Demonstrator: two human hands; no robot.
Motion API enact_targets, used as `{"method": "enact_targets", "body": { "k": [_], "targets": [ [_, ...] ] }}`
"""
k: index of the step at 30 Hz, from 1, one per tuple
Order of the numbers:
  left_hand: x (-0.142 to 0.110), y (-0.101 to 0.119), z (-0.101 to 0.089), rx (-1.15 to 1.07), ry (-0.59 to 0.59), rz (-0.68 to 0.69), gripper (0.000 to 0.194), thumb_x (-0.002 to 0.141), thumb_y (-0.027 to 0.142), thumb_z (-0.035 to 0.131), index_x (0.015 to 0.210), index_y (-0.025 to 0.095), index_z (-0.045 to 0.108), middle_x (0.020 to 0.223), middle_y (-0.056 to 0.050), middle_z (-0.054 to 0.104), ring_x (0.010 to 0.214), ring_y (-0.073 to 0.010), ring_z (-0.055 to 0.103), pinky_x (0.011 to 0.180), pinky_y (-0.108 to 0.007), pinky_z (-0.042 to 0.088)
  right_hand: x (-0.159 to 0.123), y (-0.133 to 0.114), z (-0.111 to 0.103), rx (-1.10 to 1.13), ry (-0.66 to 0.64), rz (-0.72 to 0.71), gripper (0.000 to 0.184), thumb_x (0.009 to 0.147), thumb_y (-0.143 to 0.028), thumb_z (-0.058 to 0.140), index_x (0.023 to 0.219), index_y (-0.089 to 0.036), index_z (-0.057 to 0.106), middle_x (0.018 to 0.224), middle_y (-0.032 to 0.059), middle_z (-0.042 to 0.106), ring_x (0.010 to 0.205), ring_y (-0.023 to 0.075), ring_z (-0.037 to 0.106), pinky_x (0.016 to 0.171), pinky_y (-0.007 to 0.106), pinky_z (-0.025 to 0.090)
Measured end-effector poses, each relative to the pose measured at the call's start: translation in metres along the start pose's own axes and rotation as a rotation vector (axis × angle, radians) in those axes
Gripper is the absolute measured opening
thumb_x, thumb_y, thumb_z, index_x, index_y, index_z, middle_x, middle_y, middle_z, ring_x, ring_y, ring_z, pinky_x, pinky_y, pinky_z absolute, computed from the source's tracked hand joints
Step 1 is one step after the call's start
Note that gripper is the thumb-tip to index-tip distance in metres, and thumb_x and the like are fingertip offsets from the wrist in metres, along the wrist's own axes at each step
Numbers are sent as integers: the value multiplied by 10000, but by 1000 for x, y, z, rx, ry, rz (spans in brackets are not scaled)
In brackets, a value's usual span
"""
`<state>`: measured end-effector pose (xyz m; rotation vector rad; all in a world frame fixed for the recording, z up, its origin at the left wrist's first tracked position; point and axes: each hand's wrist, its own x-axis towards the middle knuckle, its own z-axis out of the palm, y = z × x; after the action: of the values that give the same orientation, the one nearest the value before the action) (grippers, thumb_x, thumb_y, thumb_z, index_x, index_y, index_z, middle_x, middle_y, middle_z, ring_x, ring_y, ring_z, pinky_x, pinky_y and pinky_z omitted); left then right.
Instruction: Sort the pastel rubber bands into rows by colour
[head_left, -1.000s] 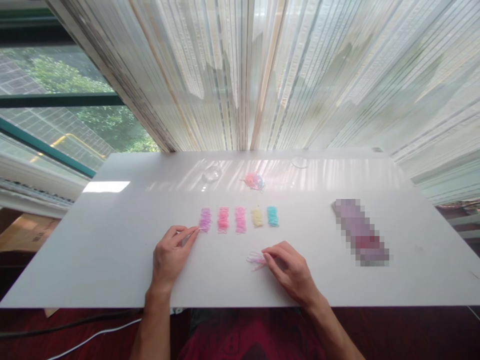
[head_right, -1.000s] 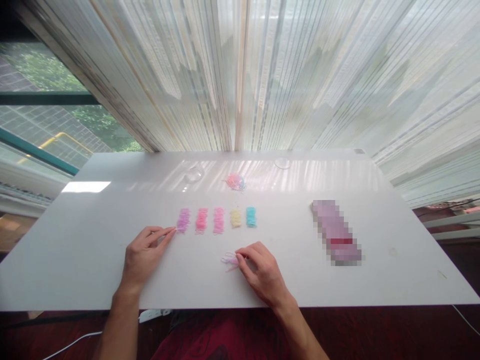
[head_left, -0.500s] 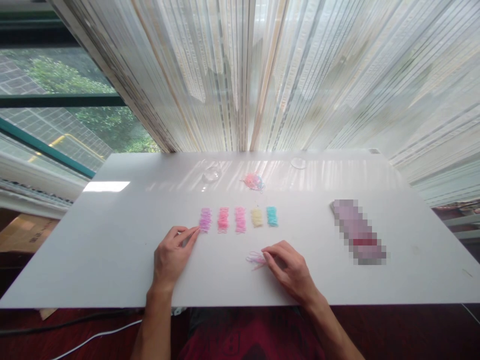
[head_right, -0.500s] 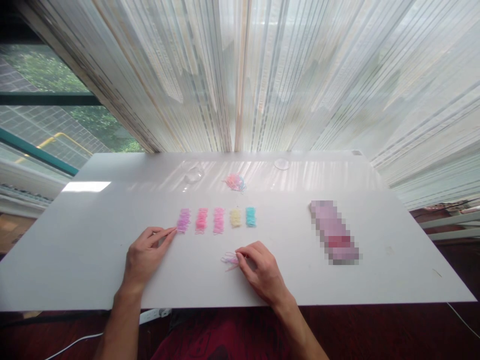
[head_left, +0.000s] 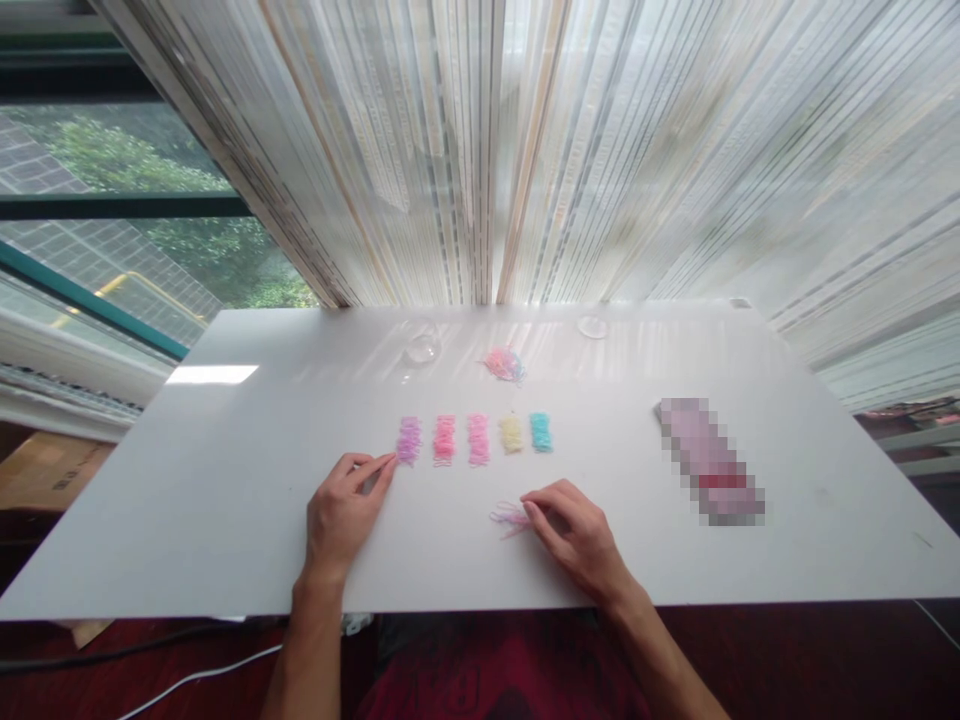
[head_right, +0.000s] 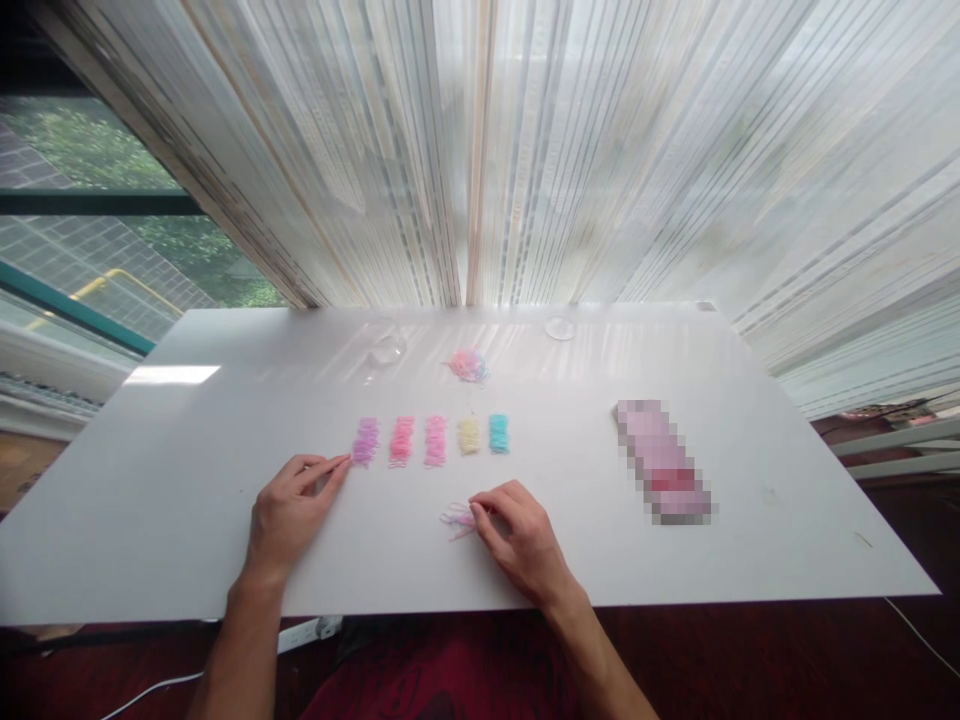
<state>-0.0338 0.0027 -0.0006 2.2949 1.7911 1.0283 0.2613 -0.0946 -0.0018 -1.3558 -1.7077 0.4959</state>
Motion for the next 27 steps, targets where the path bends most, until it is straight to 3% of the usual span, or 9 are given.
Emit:
{"method": "enact_targets", "body": {
  "k": [9, 11, 15, 19, 23, 27],
  "targets": [
    [-2, 15, -5, -65, -23, 28, 241, 984, 360, 604, 1019, 202, 783, 856, -11, 688, 543, -99, 498, 592, -229, 449, 1, 0, 0, 0, 24, 8, 137, 1011, -227, 568, 959, -223, 694, 803, 39, 691, 739, 185, 654, 676, 313, 557],
    [-5, 27, -4, -136, -76, 77, 218, 987, 353, 606, 1012, 215, 773, 867, -8, 695, 530, -95, 482, 587, -225, 454, 0, 0, 0, 2, 30, 8, 139, 1010, -228, 566, 963, -223, 696, 800, 38, 688, 736, 184, 656, 677, 310, 560],
    [-13, 59, 3, -290, -290, 232, 196, 1003, 309, 580, 1054, 225, 750, 893, -11, 715, 545, -97, 537, 624, -233, 501, 0, -1, 0, 4, 60, 3, 126, 1006, -226, 570, 980, -220, 694, 799, 33, 686, 724, 178, 655, 674, 301, 567],
    [-20, 82, 14, -329, -468, 335, 241, 936, 290, 679, 1168, 237, 717, 1019, -44, 734, 839, -181, 697, 765, -282, 567, -3, -4, -3, -44, 49, -22, 129, 998, -190, 564, 1024, -224, 686, 805, 32, 677, 739, 186, 652, 683, 311, 566],
    [-25, 90, 21, -266, -519, 381, 472, 852, 366, 779, 1291, 238, 661, 1119, -73, 715, 916, -233, 699, 826, -360, 580, -10, -6, -10, -122, -12, -23, 153, 978, -174, 583, 1081, -238, 677, 876, 50, 685, 820, 215, 661, 729, 348, 575],
    [-26, 90, 24, -215, -510, 411, 399, 884, 345, 751, 1262, 242, 678, 1079, -63, 705, 863, -213, 686, 788, -346, 566, -18, -4, -13, -197, -107, 2, 192, 936, -194, 672, 1123, -239, 666, 944, 62, 676, 875, 239, 649, 778, 392, 576]
  ]
}}
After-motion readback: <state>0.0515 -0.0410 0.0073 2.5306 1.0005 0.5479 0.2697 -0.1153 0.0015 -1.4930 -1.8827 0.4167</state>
